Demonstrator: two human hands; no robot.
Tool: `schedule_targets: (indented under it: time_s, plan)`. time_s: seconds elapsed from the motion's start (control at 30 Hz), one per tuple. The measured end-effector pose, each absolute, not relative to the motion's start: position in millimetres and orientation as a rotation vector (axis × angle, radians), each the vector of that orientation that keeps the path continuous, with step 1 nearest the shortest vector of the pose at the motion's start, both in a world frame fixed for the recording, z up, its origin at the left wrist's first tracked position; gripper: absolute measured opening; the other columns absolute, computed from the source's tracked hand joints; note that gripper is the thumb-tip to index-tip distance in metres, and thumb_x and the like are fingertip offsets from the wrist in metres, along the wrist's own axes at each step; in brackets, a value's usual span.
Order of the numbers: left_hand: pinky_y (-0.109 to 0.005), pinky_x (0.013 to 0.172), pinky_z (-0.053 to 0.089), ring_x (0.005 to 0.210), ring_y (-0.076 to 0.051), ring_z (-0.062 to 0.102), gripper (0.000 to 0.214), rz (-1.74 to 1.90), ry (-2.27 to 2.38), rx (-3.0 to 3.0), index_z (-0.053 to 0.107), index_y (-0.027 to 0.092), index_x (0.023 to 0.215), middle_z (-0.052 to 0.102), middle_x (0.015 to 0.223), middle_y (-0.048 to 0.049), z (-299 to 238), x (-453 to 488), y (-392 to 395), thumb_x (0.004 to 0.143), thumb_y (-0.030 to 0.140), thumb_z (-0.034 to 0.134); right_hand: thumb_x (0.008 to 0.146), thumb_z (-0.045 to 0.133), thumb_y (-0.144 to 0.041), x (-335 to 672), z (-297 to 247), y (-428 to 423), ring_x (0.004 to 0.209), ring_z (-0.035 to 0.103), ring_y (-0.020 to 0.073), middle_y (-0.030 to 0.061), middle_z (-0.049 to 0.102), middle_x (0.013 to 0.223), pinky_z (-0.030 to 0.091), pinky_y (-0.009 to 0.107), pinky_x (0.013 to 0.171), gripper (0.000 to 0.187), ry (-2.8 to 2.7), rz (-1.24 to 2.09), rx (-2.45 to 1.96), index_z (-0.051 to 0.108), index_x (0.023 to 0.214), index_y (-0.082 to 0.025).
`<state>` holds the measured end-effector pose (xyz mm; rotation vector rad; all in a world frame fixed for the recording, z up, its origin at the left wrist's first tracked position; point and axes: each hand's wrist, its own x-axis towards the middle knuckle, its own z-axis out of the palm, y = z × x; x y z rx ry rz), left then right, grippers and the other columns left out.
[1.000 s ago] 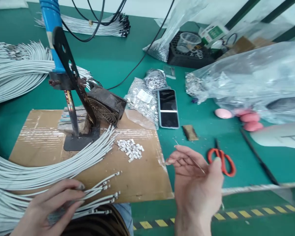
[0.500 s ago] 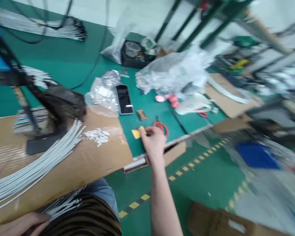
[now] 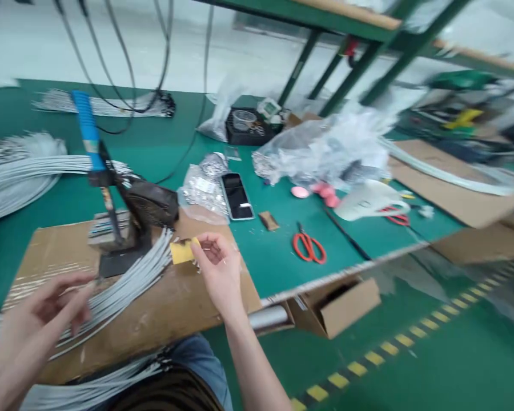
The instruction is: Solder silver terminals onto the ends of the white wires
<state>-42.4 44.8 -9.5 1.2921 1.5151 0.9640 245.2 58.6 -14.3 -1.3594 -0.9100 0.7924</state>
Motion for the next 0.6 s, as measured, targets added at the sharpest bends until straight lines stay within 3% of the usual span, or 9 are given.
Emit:
schedule_targets:
  time_s: [0.13, 0.33, 0.5, 0.6]
  plan:
    - [-0.021, 0.045, 0.041, 0.042, -0.013, 0.052, 0.043, 1.029, 1.477, 1.208, 0.073, 0.017, 0.114, 0.065, 0.052, 0.0043, 10, -9, 66, 0.087, 0.048, 0.081, 0.081, 0.083, -0.035, 197, -17, 78, 0.078, 0.074, 0.0188, 0.0026, 0.076, 0.083, 0.063, 0.030, 0.072, 0.020, -0.949, 0.934, -1.238, 0.071, 0.088, -0.021]
    - [-0.024, 0.042, 0.039, 0.039, -0.015, 0.050, 0.054, 1.034, 1.490, 1.218, 0.073, 0.010, 0.131, 0.062, 0.049, 0.0054, 13, 10, 80, 0.087, 0.041, 0.078, 0.088, 0.075, -0.028, 163, -15, 86, 0.085, 0.074, 0.0173, 0.0024, 0.076, 0.091, 0.061, 0.030, 0.080, 0.011, -0.974, 1.020, -1.169, 0.068, 0.093, -0.022]
    - [-0.025, 0.051, 0.042, 0.055, -0.015, 0.055, 0.013, 1.216, 1.493, 1.278, 0.085, 0.020, 0.092, 0.072, 0.070, -0.0006, 14, 12, 79, 0.081, 0.026, 0.081, 0.094, 0.071, -0.020, 157, -13, 76, 0.093, 0.073, 0.0165, 0.0019, 0.076, 0.097, 0.059, 0.029, 0.088, 0.004, -1.043, 1.021, -1.126, 0.070, 0.096, -0.023]
    - [-0.025, 0.057, 0.045, 0.064, -0.015, 0.058, 0.010, 1.243, 1.495, 1.329, 0.087, 0.023, 0.087, 0.079, 0.089, -0.0036, 12, 9, 68, 0.079, 0.019, 0.082, 0.095, 0.070, -0.015, 158, -18, 65, 0.098, 0.071, 0.0152, 0.0006, 0.075, 0.100, 0.055, 0.028, 0.093, 0.010, -1.082, 0.999, -1.122, 0.072, 0.099, -0.025]
